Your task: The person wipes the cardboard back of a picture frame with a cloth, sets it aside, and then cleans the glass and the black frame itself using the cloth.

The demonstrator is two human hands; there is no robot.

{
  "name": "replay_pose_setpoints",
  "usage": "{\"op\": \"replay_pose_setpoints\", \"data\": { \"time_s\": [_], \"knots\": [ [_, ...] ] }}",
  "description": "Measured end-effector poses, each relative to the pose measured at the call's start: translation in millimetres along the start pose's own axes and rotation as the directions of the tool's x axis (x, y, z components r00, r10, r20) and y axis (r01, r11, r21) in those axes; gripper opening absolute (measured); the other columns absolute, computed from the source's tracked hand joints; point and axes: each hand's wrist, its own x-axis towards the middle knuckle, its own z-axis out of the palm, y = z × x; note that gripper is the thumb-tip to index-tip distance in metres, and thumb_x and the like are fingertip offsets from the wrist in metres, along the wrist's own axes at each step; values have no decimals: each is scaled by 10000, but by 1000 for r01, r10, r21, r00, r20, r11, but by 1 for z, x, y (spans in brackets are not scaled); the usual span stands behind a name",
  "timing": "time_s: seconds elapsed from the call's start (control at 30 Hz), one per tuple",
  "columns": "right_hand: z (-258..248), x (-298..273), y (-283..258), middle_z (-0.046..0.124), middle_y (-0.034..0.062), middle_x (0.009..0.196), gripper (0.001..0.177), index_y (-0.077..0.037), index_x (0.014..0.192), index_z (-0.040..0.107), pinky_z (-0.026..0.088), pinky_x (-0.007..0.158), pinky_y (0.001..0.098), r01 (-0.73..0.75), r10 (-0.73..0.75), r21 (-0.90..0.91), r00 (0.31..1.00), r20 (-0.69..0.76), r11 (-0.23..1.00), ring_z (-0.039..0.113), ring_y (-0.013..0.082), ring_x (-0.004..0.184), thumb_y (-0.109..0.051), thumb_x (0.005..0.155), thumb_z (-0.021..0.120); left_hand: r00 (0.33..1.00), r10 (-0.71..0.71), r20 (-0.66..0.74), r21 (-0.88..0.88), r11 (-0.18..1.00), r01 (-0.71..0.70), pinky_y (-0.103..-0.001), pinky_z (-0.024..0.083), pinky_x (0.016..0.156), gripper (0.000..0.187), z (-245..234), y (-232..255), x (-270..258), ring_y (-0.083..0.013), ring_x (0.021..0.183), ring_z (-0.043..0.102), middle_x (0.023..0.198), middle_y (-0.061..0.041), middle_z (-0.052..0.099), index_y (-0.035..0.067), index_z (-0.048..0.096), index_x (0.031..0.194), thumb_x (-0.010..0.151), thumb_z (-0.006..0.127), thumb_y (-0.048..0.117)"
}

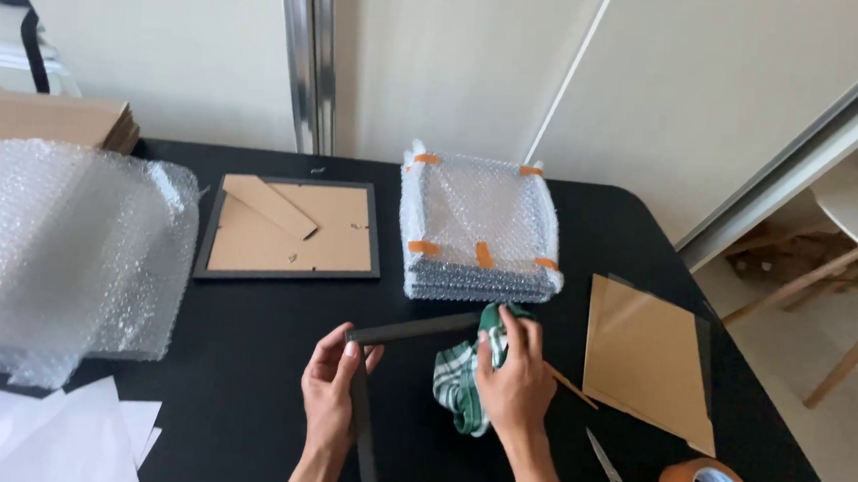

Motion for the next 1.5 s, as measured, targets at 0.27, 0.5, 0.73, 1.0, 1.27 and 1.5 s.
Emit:
{"op": "replay_pose_setpoints", "data": {
  "time_s": [0.27,0.5,0.73,1.0,1.27,1.5],
  "knots": [
    [-5,31,-20,553,21,1128,444,-216,1254,587,553,640,527,-36,41,-25,971,234,999,659,405,794,-314,821,584,997,70,-18,-15,997,-70,-542,550,875,349,11,21,-2,-330,867,687,902,-172,659,-40,602,1153,811,656,7],
    [-7,34,-40,556,51,1129,462,-190,1267,574,555,667,538,60,-79,70,946,314,996,655,422,850,-320,823,585,996,84,-43,-27,996,-85,-525,506,942,396,-1,17,7,-294,908,683,939,-163,674,-71,579,1198,818,647,15],
    [2,42,-19,533,44,1129,452,-156,1278,529,528,535,427,15,-23,49,988,155,999,637,278,818,-370,880,542,999,-8,52,-31,999,10,-448,511,979,481,7,26,3,-349,1012,646,1136,-276,642,-95,559,1215,767,647,54],
    [24,11,-16,546,20,1076,398,-128,1219,568,540,511,284,205,-257,243,943,210,948,646,170,781,-337,880,556,998,-70,10,-89,994,70,-496,497,984,452,8,24,4,-377,953,646,1172,-302,611,-102,532,1231,808,588,48],
    [16,5,-23,617,27,986,185,-131,1013,656,513,546,312,147,-82,184,942,-324,972,657,207,830,-181,835,640,993,-96,-68,-137,987,86,-502,500,966,419,17,30,-5,-393,937,639,1153,-293,617,-102,523,1229,846,547,67],
    [36,0,-34,599,41,997,246,-108,1044,649,526,509,271,192,-141,165,950,-278,967,643,174,768,-276,870,605,997,-77,7,-122,990,77,-477,508,958,432,18,19,-7,-400,970,655,1179,-300,629,-102,543,1219,819,579,56]
  ]
}}
